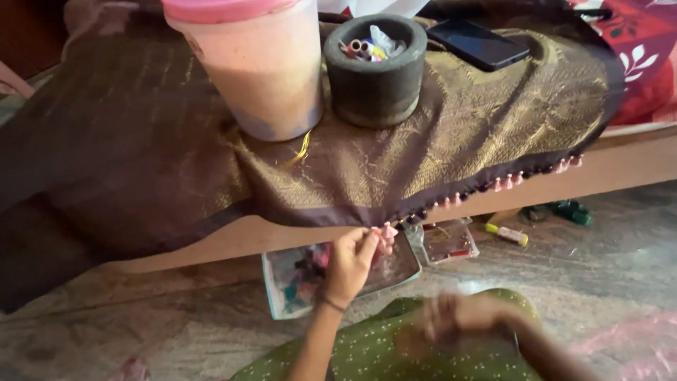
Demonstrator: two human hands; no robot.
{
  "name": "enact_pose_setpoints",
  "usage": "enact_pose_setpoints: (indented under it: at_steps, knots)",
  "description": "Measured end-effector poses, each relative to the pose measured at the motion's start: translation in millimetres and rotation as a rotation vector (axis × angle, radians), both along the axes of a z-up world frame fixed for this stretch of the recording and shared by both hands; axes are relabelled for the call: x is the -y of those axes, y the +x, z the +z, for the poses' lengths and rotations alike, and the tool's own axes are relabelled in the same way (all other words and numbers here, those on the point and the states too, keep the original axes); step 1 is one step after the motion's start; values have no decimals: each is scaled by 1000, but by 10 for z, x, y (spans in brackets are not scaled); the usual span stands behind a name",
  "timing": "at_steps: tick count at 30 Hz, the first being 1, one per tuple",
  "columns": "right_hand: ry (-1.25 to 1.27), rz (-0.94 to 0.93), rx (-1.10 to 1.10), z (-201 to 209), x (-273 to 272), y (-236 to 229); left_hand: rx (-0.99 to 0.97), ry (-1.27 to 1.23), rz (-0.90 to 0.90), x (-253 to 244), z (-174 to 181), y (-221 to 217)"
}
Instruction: Tying and trimming decorative pink tassels on the edge of a brown fabric.
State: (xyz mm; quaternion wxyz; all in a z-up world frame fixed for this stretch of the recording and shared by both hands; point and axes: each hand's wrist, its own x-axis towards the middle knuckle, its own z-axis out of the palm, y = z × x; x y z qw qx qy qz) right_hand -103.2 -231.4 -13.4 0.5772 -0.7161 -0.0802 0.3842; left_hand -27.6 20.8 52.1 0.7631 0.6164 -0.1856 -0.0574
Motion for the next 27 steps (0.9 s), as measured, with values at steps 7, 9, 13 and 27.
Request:
enact_pose_setpoints:
  at_steps: [7, 9, 13, 27]
  knots:
    - [73, -536, 94, 595, -598, 2, 192, 256, 271, 24, 94, -286]
    - [209, -618, 151, 681, -753, 254, 388, 346, 374, 7, 76, -304]
    - [679, -716, 153, 528, -1064, 622, 298, 557, 463, 32, -21, -310]
    - [403, -827, 545, 144, -1257, 396, -268, -219, -121, -74, -120, 128]
